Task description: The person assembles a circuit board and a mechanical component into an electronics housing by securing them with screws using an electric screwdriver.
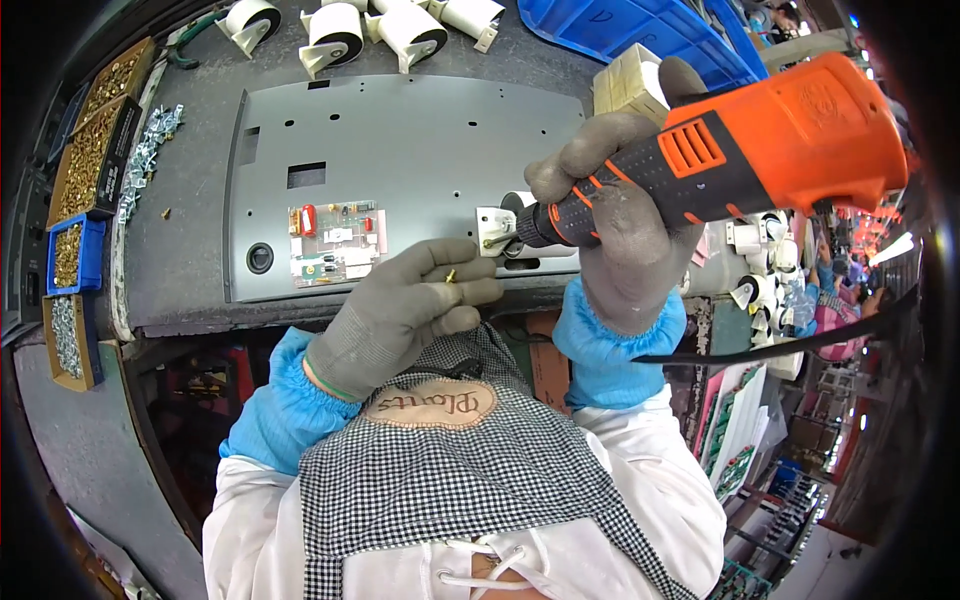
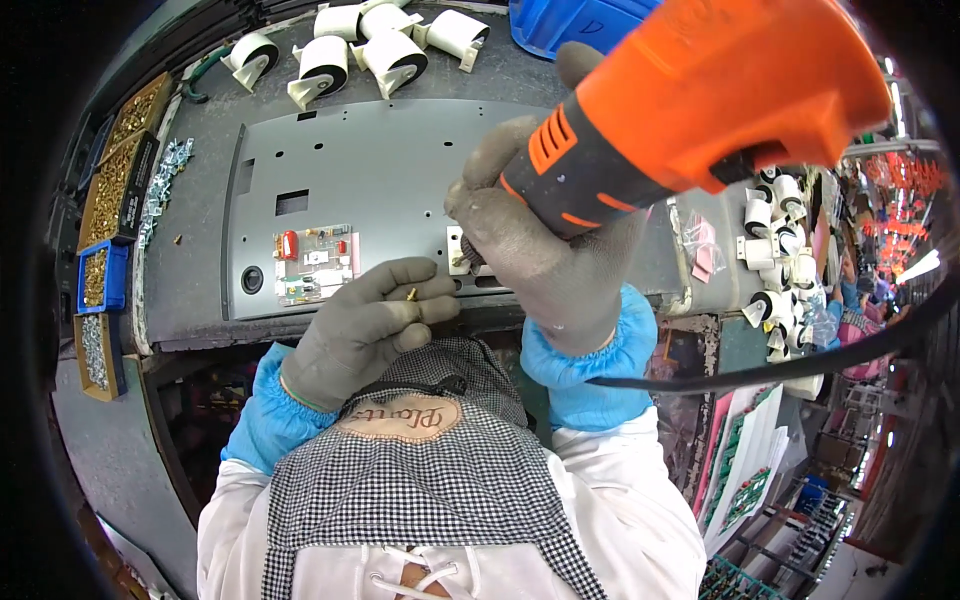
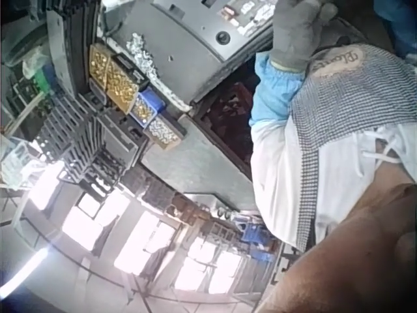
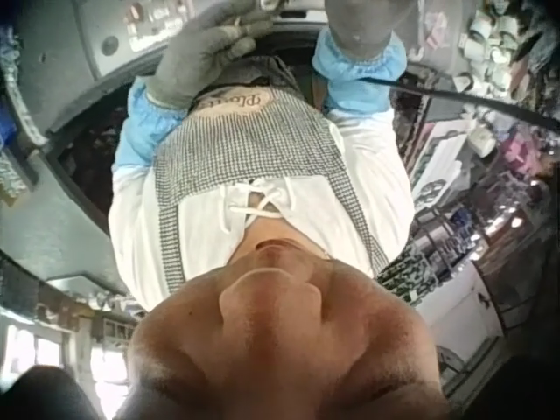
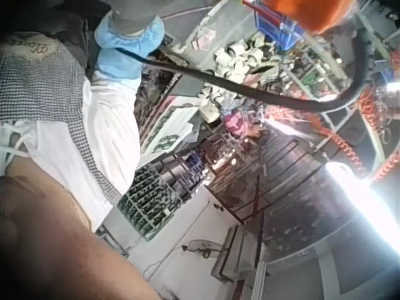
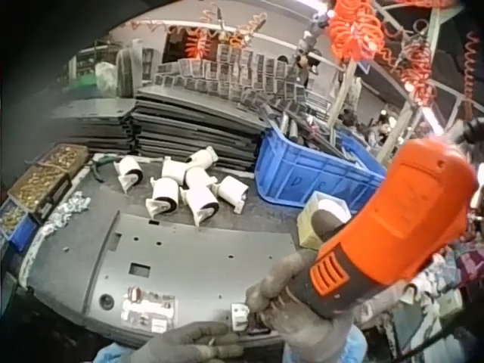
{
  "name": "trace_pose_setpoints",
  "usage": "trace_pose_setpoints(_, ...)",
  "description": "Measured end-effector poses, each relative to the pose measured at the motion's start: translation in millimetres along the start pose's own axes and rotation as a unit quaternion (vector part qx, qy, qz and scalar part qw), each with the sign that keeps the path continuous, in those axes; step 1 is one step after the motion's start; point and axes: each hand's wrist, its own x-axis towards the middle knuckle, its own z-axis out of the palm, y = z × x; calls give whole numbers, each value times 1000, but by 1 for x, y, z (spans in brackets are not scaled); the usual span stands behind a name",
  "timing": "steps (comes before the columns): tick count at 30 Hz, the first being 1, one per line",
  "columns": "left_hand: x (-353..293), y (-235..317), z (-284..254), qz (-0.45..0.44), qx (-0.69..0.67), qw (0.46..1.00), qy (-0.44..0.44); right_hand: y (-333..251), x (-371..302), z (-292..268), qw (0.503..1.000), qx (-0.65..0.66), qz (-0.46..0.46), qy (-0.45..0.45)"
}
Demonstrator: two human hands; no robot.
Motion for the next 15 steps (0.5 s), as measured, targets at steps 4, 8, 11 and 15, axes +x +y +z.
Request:
trace_pose_setpoints(4,1,0,-2,-39,40,998,-10,-2,8,20,996,74,53,-1)
trace_pose_setpoints(8,1,0,-4,-48,28,998,9,10,10,14,986,140,70,-49)
trace_pose_setpoints(11,6,-13,-13,-13,20,1000,0,7,9,20,986,140,73,-59)
trace_pose_setpoints(15,10,-17,-6,-5,-7,999,45,7,5,17,984,154,86,3)
